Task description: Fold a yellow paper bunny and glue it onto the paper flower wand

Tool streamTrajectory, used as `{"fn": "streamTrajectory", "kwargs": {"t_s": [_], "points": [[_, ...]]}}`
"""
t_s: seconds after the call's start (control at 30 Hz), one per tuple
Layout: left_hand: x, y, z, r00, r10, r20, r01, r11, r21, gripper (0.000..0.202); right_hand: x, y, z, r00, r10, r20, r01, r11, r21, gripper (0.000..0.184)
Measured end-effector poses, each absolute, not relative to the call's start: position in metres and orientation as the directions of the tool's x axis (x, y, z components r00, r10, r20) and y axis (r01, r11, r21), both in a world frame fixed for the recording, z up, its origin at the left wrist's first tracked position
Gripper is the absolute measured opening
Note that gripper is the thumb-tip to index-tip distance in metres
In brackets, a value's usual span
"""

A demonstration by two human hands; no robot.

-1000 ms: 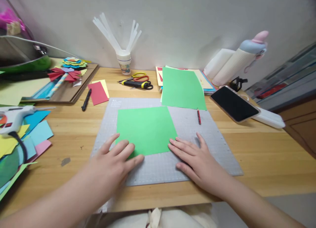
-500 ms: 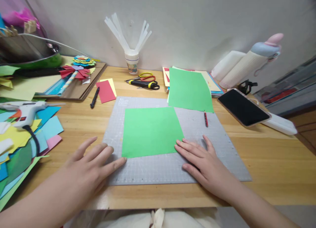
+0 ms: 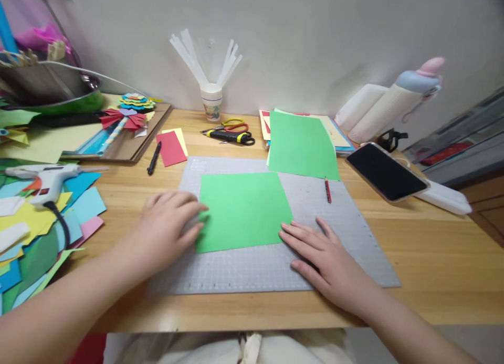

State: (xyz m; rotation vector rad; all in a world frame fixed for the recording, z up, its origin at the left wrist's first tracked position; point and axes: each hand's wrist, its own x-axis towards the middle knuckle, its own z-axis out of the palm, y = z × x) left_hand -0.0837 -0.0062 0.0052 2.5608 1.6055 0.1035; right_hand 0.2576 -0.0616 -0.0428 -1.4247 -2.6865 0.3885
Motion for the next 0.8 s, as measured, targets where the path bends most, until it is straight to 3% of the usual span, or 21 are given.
{"fn": "streamTrajectory", "kwargs": {"t_s": [0.1, 0.17, 0.3, 0.4, 0.5, 0.57, 0.67, 0.7, 0.8], "points": [[-0.067, 0.03, -0.009, 0.381, 0.924, -0.016, 0.919, -0.377, 0.116, 0.052, 0.259, -0.063, -0.044, -0.57, 0.821, -0.032, 0.802, 0.547, -0.239, 0.046], [-0.059, 0.048, -0.013, 0.386, 0.921, -0.049, 0.919, -0.38, 0.103, 0.058, 0.26, -0.064, -0.045, -0.563, 0.827, -0.006, 0.805, 0.546, -0.233, 0.047], [-0.049, 0.065, -0.009, 0.451, 0.882, -0.138, 0.892, -0.446, 0.069, 0.043, 0.262, -0.066, -0.047, -0.542, 0.84, 0.037, 0.806, 0.531, -0.261, 0.048], [-0.039, 0.059, 0.005, 0.533, 0.835, -0.138, 0.845, -0.533, 0.037, 0.022, 0.265, -0.066, -0.049, -0.498, 0.858, 0.125, 0.788, 0.508, -0.349, 0.047], [-0.028, 0.038, 0.027, 0.62, 0.781, -0.073, 0.784, -0.621, 0.001, 0.006, 0.272, -0.061, -0.048, -0.312, 0.904, 0.293, 0.749, 0.424, -0.509, 0.04], [-0.028, 0.018, 0.038, 0.66, 0.751, 0.002, 0.75, -0.659, -0.048, 0.02, 0.277, -0.053, -0.045, -0.153, 0.927, 0.343, 0.714, 0.344, -0.61, 0.034], [-0.053, -0.026, 0.029, 0.8, 0.537, 0.267, 0.589, -0.787, -0.183, 0.029, 0.282, -0.034, -0.04, -0.051, 0.954, 0.296, 0.671, 0.252, -0.697, 0.031], [-0.068, -0.044, 0.017, 0.809, 0.5, 0.309, 0.563, -0.81, -0.163, 0.032, 0.282, -0.025, -0.037, -0.056, 0.964, 0.258, 0.653, 0.231, -0.721, 0.033], [-0.122, -0.107, -0.035, 0.604, 0.737, 0.303, 0.76, -0.647, 0.058, 0.044, 0.275, 0.006, -0.03, -0.177, 0.974, 0.143, 0.56, 0.219, -0.799, 0.044]]}}
